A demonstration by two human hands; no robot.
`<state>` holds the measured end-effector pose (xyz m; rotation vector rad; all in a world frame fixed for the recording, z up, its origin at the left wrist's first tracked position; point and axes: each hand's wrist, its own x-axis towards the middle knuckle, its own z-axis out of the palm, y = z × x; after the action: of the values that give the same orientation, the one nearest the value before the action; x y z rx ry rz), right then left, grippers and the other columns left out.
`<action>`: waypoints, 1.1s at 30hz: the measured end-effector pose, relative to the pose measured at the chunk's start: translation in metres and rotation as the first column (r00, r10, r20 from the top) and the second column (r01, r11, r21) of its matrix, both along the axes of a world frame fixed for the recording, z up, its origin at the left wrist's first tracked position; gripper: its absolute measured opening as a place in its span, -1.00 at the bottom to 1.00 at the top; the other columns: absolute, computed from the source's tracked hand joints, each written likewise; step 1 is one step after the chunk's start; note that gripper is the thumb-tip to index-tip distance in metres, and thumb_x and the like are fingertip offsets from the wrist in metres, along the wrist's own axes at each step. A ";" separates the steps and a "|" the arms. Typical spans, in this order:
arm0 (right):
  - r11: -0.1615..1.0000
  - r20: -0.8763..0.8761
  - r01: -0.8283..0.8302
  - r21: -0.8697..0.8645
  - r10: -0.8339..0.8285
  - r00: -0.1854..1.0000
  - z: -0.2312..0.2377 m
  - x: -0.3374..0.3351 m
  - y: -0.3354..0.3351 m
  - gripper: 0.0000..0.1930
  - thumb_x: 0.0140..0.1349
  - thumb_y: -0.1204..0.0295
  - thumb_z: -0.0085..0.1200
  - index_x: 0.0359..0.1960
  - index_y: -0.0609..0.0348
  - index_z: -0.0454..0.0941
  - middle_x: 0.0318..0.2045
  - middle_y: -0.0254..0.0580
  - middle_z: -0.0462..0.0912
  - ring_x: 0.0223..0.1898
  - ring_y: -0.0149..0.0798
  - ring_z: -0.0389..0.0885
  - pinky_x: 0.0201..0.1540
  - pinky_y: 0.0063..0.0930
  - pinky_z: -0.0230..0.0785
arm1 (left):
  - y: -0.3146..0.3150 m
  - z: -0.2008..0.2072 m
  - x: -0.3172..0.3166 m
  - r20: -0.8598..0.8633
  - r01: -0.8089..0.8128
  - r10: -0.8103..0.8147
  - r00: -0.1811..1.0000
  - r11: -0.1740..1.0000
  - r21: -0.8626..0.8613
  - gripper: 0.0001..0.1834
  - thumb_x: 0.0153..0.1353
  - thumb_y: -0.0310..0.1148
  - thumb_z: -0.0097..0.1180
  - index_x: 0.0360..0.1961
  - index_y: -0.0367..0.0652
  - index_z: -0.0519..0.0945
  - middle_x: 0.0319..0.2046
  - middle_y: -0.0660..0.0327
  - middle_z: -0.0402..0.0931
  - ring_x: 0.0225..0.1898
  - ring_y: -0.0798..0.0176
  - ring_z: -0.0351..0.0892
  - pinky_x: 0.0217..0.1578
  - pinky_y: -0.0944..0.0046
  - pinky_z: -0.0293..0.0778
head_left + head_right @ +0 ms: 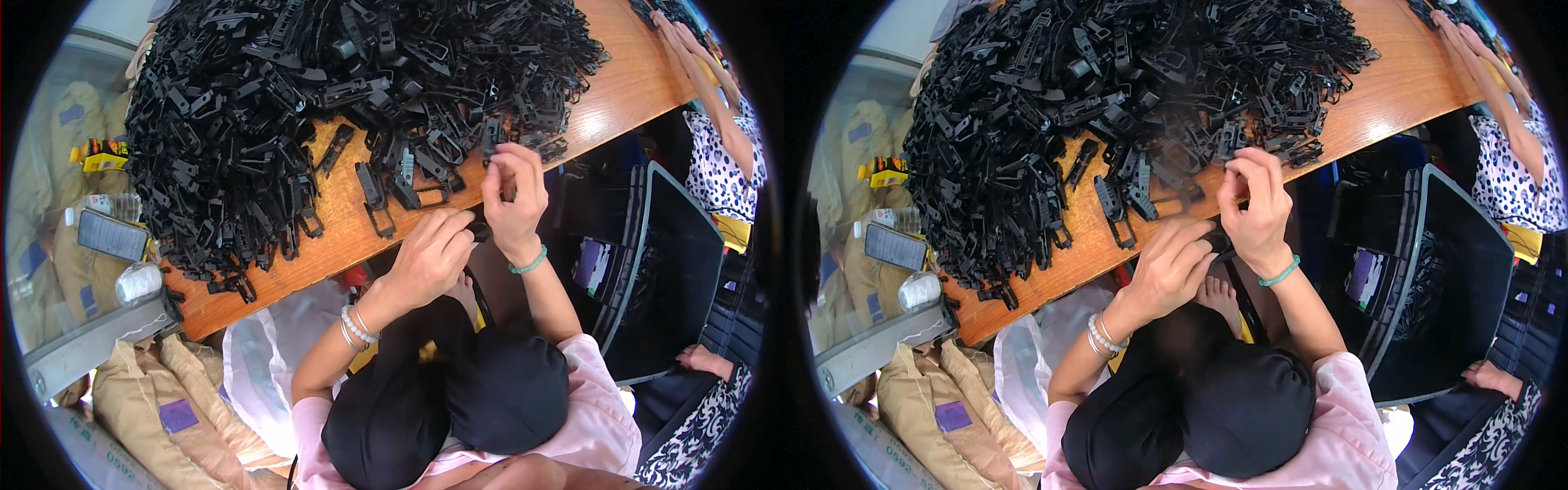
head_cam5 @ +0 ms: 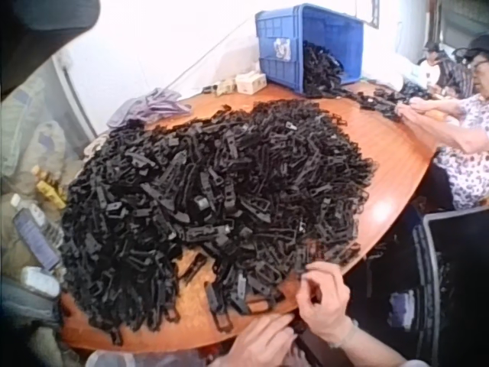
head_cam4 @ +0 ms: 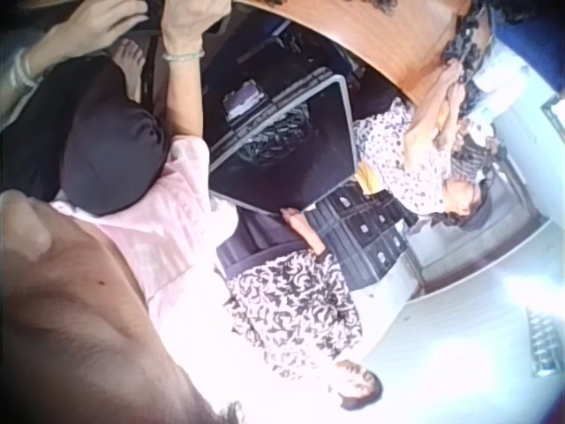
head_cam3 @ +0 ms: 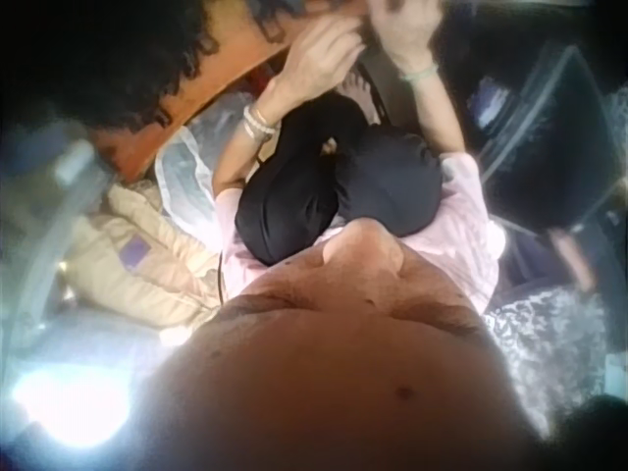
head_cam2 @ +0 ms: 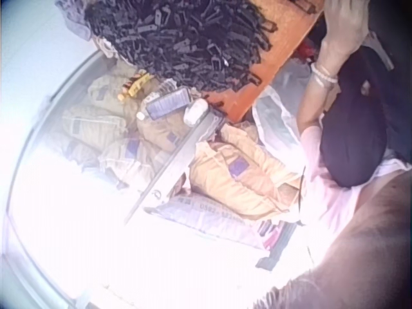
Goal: The person assembles plastic components by picking up plastic parts from the pile on the table and fitting them together by hand.
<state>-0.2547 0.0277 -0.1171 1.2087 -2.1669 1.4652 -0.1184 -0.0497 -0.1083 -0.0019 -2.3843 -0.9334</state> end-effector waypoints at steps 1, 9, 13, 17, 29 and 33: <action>0.999 -0.029 -0.039 -0.017 0.038 0.999 -0.001 -0.001 0.000 -0.73 0.01 0.74 0.10 -0.21 0.29 0.48 -0.24 -0.11 0.54 -0.55 -0.33 0.54 -0.58 -0.56 0.38 | -0.001 0.000 0.000 0.003 -0.002 0.002 1.000 1.000 -0.001 -0.75 -0.13 -0.61 0.25 -0.38 -0.33 0.47 -0.18 -0.02 0.49 -0.17 -0.09 0.51 -0.18 0.06 0.46; 0.993 -0.070 -0.067 -0.092 0.061 0.996 -0.005 -0.006 0.008 -0.75 0.02 0.78 0.09 -0.25 0.29 0.54 -0.23 -0.12 0.55 -0.51 -0.38 0.53 -0.56 -0.61 0.37 | -0.007 -0.002 -0.002 -0.031 -0.049 0.053 0.998 0.993 0.112 -0.75 -0.09 -0.65 0.25 -0.37 -0.31 0.45 -0.18 -0.03 0.52 -0.18 -0.08 0.52 -0.18 0.10 0.45; 0.987 -0.147 0.157 -0.024 -0.159 0.976 0.009 -0.018 0.009 -0.69 0.03 0.80 0.08 -0.17 0.27 0.57 -0.23 -0.09 0.53 -0.38 -0.23 0.56 -0.42 -0.50 0.43 | -0.009 -0.005 -0.002 -0.034 -0.028 0.033 0.999 0.992 0.120 -0.75 -0.09 -0.65 0.25 -0.37 -0.30 0.44 -0.17 -0.03 0.52 -0.18 -0.08 0.52 -0.19 0.10 0.45; 0.965 -0.422 0.103 0.240 0.008 0.907 0.032 -0.050 0.002 -0.66 -0.07 0.75 0.06 -0.21 0.22 0.59 -0.23 -0.19 0.54 -0.30 -0.14 0.50 -0.26 -0.35 0.40 | -0.009 -0.004 -0.001 -0.043 -0.025 0.031 0.999 0.989 0.147 -0.75 -0.08 -0.66 0.24 -0.37 -0.30 0.44 -0.18 -0.04 0.53 -0.19 -0.08 0.53 -0.19 0.10 0.45; 0.990 0.159 -0.037 -0.135 0.059 0.986 0.046 -0.033 0.015 -0.86 0.13 0.74 0.05 -0.32 0.29 0.57 -0.39 -0.24 0.60 -0.46 -0.51 0.55 -0.51 -0.65 0.34 | -0.003 0.026 0.014 0.030 -0.285 0.294 0.955 0.888 0.362 -0.66 -0.06 -0.67 0.26 -0.21 -0.28 0.50 -0.22 0.06 0.54 -0.28 0.17 0.53 -0.26 0.31 0.44; 0.874 0.795 -0.313 -0.371 0.473 0.379 0.057 0.006 0.027 -0.87 0.19 0.72 0.00 -0.24 0.39 0.50 -0.35 -0.15 0.58 -0.47 -0.45 0.60 -0.52 -0.72 0.36 | -0.007 0.037 0.018 0.069 -0.310 0.304 0.950 0.896 0.318 -0.62 -0.06 -0.67 0.24 -0.14 -0.26 0.52 -0.26 0.11 0.52 -0.27 0.21 0.52 -0.26 0.32 0.41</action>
<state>-0.2491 0.0552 -0.0604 1.0619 -2.2463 2.9649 -0.1006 -0.0567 -0.0714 0.4982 -2.1318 -1.1583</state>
